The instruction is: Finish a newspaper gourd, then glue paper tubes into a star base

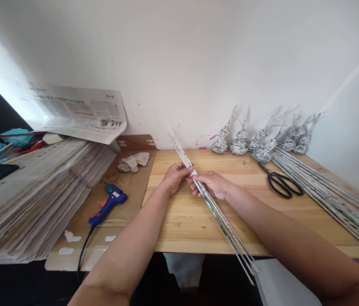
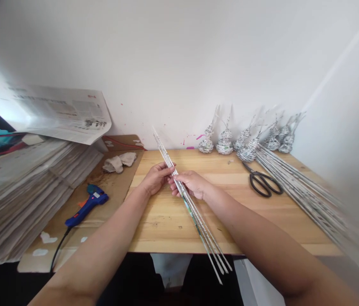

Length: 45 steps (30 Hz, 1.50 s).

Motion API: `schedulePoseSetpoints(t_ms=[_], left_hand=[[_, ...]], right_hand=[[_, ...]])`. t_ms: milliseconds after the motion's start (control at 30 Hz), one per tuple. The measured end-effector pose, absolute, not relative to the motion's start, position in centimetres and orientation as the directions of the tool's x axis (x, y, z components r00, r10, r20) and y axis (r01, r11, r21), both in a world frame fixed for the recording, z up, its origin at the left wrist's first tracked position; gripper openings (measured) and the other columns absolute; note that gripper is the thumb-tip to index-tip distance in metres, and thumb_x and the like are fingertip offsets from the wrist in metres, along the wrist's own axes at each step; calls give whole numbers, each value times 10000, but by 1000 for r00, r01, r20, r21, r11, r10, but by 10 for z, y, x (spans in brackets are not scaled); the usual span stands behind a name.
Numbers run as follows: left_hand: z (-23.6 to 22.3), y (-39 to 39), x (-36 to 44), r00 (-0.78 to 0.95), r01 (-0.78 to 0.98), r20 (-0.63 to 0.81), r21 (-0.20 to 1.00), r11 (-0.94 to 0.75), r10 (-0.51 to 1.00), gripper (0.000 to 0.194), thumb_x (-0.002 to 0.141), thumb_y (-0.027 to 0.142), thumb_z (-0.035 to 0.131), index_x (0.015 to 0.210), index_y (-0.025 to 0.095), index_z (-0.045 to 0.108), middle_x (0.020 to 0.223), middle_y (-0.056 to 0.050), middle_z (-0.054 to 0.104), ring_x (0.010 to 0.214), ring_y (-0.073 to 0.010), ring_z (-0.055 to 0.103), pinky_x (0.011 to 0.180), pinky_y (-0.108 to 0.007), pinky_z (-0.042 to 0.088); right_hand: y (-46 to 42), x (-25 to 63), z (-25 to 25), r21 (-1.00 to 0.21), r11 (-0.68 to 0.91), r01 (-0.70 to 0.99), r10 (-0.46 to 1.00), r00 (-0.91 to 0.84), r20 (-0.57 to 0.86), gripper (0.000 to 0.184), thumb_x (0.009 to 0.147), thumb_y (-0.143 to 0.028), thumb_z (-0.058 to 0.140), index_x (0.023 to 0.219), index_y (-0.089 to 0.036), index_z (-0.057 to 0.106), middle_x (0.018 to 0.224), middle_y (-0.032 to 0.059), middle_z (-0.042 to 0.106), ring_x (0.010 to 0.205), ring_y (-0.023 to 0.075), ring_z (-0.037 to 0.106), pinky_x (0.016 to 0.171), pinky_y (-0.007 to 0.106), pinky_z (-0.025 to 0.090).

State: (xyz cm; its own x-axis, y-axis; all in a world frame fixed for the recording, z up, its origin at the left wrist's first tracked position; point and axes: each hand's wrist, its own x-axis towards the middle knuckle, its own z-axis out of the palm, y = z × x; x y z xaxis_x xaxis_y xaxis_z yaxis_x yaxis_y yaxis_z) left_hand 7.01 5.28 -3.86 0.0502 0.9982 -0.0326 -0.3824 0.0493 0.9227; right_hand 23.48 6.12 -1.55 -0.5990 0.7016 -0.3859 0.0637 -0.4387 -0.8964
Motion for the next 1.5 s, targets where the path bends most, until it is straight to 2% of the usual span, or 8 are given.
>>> schedulePoseSetpoints(t_ms=[200,333,433,567,833,967,1133,1500], left_hand=[[-38,52,69,93,-377,-40,923,72,995,498,572,303,909,965,106,676,664,-7,664,492,-89,547,516,-242,419],[-37,53,69,77,-392,-54,917,80,996,457,563,283,906,915,108,674,669,-11,674,491,-93,553,519,-241,426],[-36,54,68,46,-416,-73,905,86,996,424,537,257,912,859,104,682,685,-12,674,534,-84,564,532,-215,421],[-36,55,67,28,-428,-103,898,105,994,390,530,233,910,827,103,695,669,5,643,545,-55,528,507,-177,377],[-36,53,70,42,-427,-102,898,110,994,389,510,234,920,806,103,703,683,-2,653,559,-63,540,506,-182,378],[-37,52,72,66,-414,-66,906,88,996,400,519,253,926,819,104,709,677,-10,669,568,-82,570,517,-197,394],[-39,53,72,83,-384,-90,916,115,992,407,519,262,935,830,99,728,688,-35,700,575,-99,600,536,-210,446],[-35,55,70,-20,-386,-166,911,145,986,321,589,96,884,878,85,744,662,-31,706,545,-86,609,517,-179,492]], right_hand=[[61,236,-15,-897,-434,82,700,-596,-393,223,964,-178,515,845,-102,687,633,32,676,517,125,675,472,191,526],[64,238,-17,-909,-408,87,698,-613,-372,302,984,-331,536,859,-109,697,675,61,700,545,141,683,513,225,549],[69,239,-22,-942,-333,48,757,-582,-297,327,949,-414,588,848,-124,702,681,58,703,547,147,668,511,244,541],[75,239,-28,-978,-207,-14,857,-485,-174,222,870,-350,696,774,-151,678,605,-17,652,491,97,570,470,204,473],[75,242,-27,-989,-146,-4,851,-511,-124,310,809,-446,745,761,-156,646,636,-11,657,515,109,595,471,217,476],[72,240,-28,-989,-147,17,825,-549,-132,261,774,-350,802,818,-164,624,664,-8,680,544,136,663,516,236,527],[72,238,-28,-978,-206,28,849,-492,-193,160,807,-201,765,803,-169,608,689,8,705,533,134,675,529,249,566],[70,237,-25,-975,-212,72,881,-417,-222,102,845,-172,704,798,-170,613,594,-12,647,499,129,643,465,233,551]])
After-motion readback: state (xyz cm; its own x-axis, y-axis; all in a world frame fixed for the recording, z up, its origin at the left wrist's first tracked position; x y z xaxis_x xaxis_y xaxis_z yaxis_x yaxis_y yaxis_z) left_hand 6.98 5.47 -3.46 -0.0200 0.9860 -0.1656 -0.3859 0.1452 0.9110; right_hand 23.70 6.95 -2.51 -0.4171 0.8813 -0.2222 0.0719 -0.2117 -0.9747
